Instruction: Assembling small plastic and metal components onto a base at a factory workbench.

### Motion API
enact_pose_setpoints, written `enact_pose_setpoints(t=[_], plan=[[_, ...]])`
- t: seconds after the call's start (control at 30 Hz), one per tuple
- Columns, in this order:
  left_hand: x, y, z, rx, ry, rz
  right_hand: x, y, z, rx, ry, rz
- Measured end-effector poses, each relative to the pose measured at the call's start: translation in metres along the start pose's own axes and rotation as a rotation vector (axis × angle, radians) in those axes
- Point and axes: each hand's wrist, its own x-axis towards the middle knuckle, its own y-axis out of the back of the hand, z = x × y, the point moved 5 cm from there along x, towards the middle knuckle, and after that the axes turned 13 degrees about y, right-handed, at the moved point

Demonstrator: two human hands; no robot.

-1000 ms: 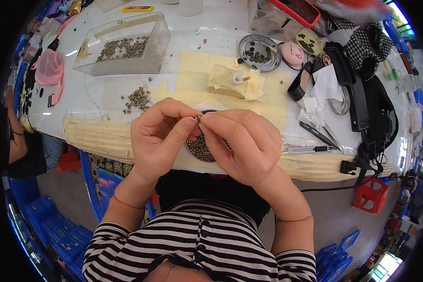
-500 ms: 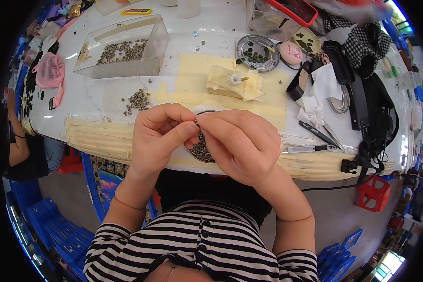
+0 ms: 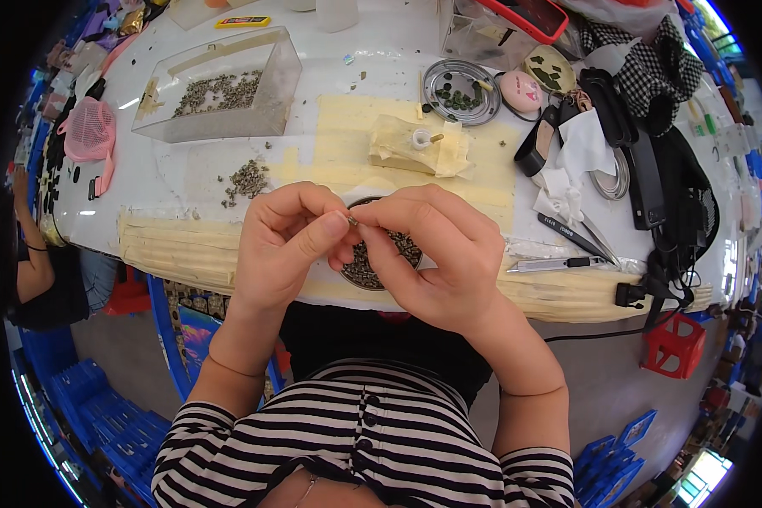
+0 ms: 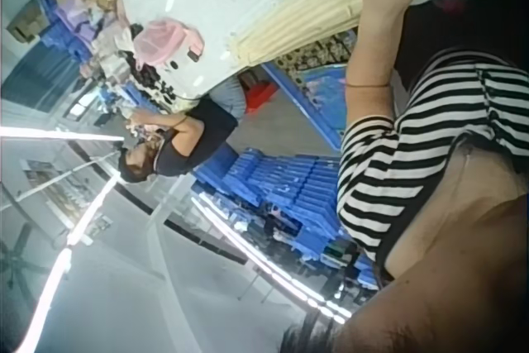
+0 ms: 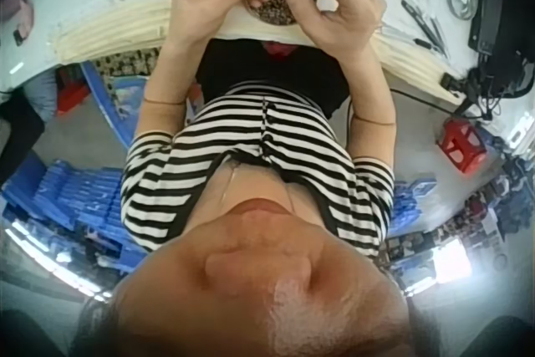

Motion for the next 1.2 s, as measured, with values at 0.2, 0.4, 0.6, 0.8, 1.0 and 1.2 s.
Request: enact_pose_setpoints(t=[0.2,0.4,0.6,0.8,1.0,1.2], plan=[[-0.008,-0.007,0.013,0.311,-0.404,0.169,-0.006,0.001,0.010,0.243,-0.223,0.000],[-0.015,-0.018,0.024,0.762,-0.713,0.259,-0.017,-0.001,0.019,0.549,-0.527,0.016],[-0.016,-0.021,0.025,0.849,-0.784,0.286,-0.019,-0.002,0.020,0.635,-0.654,-0.014],[-0.018,-0.027,0.021,0.969,-0.909,0.342,-0.020,-0.001,0.022,0.617,-0.675,-0.025],[-0.018,-0.024,0.019,1.095,-0.902,0.371,-0.018,-0.002,0.022,0.490,-0.621,-0.037],[-0.019,-0.024,0.021,1.042,-0.887,0.385,-0.017,-0.003,0.021,0.474,-0.590,-0.019]])
